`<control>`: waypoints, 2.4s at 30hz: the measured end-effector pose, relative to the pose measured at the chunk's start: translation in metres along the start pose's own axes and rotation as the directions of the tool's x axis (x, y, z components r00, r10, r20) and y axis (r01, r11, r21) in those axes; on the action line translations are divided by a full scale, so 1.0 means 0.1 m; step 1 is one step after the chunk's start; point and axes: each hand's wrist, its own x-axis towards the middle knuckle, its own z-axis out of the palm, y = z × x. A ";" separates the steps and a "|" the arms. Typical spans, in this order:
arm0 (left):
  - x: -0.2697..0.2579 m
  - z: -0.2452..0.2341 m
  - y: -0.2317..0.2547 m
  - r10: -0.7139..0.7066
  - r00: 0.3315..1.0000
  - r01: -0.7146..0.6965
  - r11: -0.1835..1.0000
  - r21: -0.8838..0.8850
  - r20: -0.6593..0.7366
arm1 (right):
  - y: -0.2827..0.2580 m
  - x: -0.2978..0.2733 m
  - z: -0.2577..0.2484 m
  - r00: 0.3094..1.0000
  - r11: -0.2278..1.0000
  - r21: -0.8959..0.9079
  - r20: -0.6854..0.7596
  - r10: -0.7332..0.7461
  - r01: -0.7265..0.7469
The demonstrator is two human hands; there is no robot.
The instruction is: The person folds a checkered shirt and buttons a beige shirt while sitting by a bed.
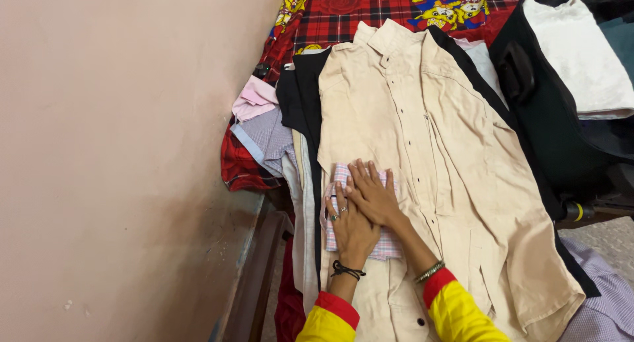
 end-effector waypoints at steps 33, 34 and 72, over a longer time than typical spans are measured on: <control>-0.07 0.12 -0.03 0.044 0.989 -0.032 0.995 0.089 -0.139 | 0.08 -0.91 0.17 0.966 0.995 0.070 -0.242 0.092 -0.077; -0.07 0.13 -0.04 0.045 0.990 -0.032 0.995 0.095 -0.137 | 0.08 -0.93 0.18 0.965 0.995 0.057 -0.245 0.091 -0.080; -0.06 0.12 -0.06 0.043 0.975 -0.047 0.999 -0.014 -0.217 | 0.17 -0.71 0.18 0.955 0.976 0.159 -0.231 0.183 -0.149</control>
